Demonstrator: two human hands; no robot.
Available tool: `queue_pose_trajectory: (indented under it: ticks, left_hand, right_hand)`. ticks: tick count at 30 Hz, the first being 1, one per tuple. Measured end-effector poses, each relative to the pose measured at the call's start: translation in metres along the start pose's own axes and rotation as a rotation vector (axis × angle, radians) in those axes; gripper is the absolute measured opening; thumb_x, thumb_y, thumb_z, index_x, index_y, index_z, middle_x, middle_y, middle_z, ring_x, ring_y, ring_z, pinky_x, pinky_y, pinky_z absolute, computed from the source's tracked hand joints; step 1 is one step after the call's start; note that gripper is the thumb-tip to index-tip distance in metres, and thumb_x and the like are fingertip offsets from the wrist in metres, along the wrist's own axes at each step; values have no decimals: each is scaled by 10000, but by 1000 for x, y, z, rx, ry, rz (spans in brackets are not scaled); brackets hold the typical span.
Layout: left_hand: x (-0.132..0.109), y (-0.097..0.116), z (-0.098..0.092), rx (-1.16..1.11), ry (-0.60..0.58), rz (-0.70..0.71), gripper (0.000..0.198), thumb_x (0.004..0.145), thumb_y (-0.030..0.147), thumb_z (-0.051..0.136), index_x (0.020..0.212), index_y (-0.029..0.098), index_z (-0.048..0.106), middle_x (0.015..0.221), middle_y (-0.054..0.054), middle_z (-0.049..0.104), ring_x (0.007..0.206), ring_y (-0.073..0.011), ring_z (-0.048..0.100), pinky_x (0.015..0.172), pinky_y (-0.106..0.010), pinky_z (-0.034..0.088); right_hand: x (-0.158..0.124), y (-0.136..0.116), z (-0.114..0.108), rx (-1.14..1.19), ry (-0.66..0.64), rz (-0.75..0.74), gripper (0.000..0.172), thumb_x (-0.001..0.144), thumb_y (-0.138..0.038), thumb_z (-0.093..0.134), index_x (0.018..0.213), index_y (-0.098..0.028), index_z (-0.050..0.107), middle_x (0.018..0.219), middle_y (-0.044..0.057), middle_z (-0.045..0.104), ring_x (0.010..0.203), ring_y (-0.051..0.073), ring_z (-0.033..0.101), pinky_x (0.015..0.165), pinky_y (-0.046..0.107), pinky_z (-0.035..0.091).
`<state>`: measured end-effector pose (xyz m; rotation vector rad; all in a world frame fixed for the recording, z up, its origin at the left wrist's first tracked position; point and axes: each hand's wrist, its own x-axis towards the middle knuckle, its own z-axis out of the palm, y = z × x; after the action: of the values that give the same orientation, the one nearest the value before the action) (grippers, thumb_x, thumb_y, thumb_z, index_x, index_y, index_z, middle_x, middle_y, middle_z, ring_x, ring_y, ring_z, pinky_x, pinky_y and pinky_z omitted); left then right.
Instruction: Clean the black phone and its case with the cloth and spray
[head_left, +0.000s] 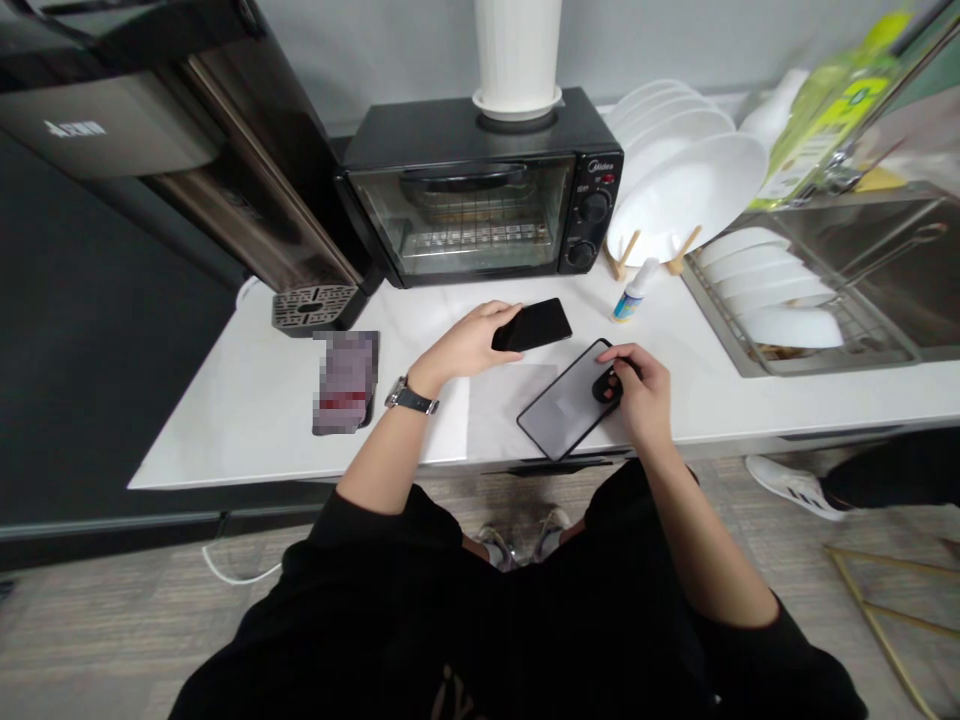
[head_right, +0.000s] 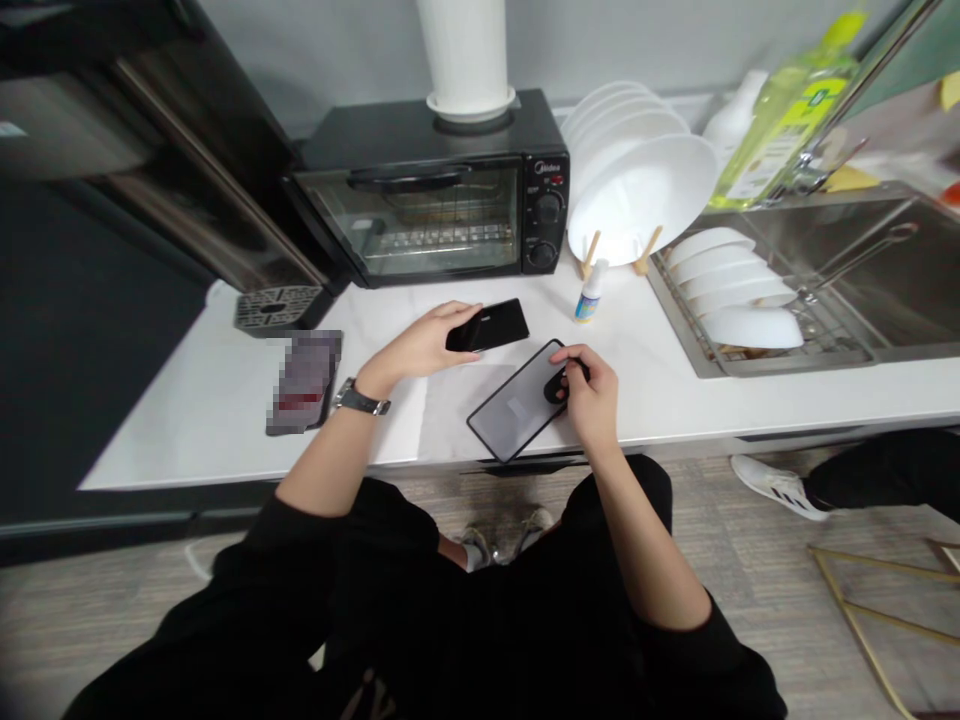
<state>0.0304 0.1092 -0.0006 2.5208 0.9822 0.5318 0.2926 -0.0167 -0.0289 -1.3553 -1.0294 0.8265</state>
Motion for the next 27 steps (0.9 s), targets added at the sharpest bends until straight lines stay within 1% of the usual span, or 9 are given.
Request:
queue_pose_trajectory:
  ticks: [3,6,12,19,21,24,26,27]
  left_hand:
    - [1,-6,7,51,-18,-6,818,885,389,809,1606,184,482,1536,-141,577,1409,-308,522,1248,-480,391]
    - [1,-9,10,59,-26,0,783,915,400,782,1601,158,493,1557,-149,573,1437,-309,477,1264,-476,367]
    - [3,-17,13,27,-38,35,687,981,397,703,1605,197,499,1606,-128,560,1438,-289,473,1269,-496,358]
    - [6,-27,20,29,-20,46,645,1012,375,640,1623,247,475,1694,-120,457,1489,-289,448,1270,-537,346]
    - [7,-27,22,43,-20,34,626,1012,350,634,1613,255,486,1702,-114,443,1517,-295,431,1283,-560,312]
    - [9,-23,20,67,-13,9,596,1007,318,640,1589,283,513,1698,-105,453,1552,-309,411,1302,-645,220]
    - [6,-16,15,59,49,25,583,999,321,664,1568,292,538,1699,-106,455,1560,-311,411,1310,-664,190]
    - [3,-10,11,43,105,44,573,997,330,675,1556,289,552,1697,-109,457,1556,-306,421,1316,-647,205]
  right_hand:
    - [-1,-1,0,-31,-33,-7,186,871,-296,571,886,-223,741,648,-35,544,540,130,526,505,257,440]
    - [-1,-1,0,-56,-43,-12,192,880,-298,568,896,-221,743,661,-32,550,556,132,537,508,254,440]
    - [-4,-1,1,-83,-59,-20,184,891,-314,581,894,-223,741,702,-18,581,589,137,557,517,252,450]
    - [-7,-3,0,-111,-80,-20,203,910,-345,578,909,-222,740,650,-37,551,563,133,551,529,256,459]
    - [-8,-4,0,-119,-88,-22,210,914,-349,575,912,-220,742,644,-41,547,545,127,543,531,256,455]
    - [-9,-4,1,-125,-90,-32,203,911,-342,579,908,-221,741,647,-41,555,547,127,548,538,258,455]
    - [-9,-4,1,-126,-88,-40,199,913,-335,576,907,-222,741,651,-39,562,555,130,556,540,260,454]
    - [-9,-3,0,-123,-88,-41,199,917,-334,577,909,-223,741,652,-39,563,556,130,556,538,261,450]
